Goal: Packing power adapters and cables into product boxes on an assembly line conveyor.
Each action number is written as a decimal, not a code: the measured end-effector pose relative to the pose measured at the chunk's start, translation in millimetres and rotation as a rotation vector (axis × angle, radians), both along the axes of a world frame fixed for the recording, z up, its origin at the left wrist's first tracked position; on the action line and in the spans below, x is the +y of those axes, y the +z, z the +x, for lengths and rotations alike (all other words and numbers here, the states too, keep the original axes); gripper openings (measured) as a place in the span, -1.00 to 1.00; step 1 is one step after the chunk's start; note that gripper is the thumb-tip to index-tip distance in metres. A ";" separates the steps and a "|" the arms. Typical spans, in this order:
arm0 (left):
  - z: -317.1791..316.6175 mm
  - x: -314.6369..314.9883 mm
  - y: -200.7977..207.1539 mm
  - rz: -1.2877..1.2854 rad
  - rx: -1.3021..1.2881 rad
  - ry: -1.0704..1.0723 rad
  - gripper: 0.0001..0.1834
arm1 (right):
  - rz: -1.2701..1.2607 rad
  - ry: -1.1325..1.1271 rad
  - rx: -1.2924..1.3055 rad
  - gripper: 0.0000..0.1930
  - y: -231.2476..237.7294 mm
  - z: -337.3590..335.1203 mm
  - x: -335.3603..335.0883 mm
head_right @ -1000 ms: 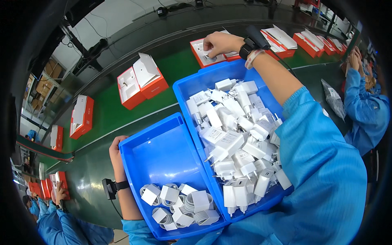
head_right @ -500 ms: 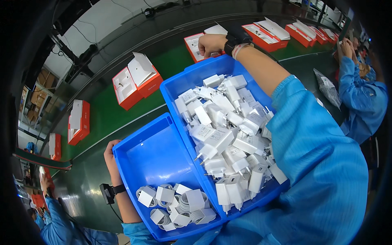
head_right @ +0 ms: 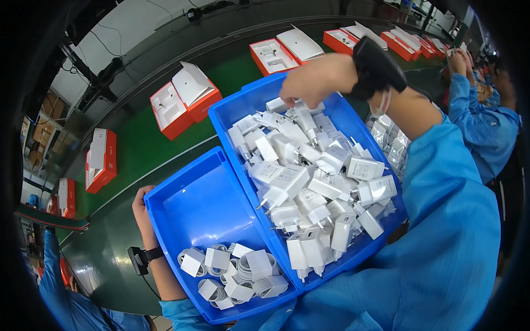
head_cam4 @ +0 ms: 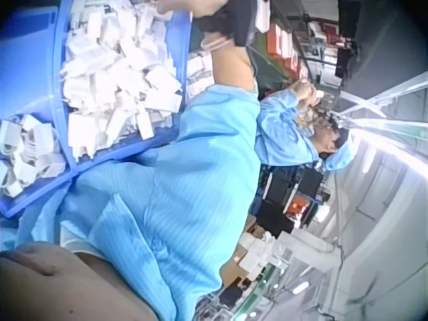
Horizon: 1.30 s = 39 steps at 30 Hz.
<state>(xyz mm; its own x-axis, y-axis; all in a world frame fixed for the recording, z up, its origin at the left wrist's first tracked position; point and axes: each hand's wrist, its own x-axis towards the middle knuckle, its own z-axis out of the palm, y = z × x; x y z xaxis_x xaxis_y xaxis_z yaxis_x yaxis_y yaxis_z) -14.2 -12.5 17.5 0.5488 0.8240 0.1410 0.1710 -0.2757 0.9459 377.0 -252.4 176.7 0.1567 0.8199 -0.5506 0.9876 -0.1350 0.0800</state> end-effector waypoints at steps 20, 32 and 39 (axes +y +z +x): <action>1.6 4.0 -6.2 0.009 -0.028 -0.030 -0.80 | 0.701 -0.108 0.885 -0.61 4.9 25.2 28.4; -8.7 8.1 -10.8 0.018 0.020 0.008 -0.79 | 0.986 -0.028 0.645 -0.62 -50.4 22.1 233.0; -0.4 4.6 -5.5 0.034 0.031 0.050 -0.76 | 0.836 -0.086 0.648 -0.63 -81.2 24.4 267.7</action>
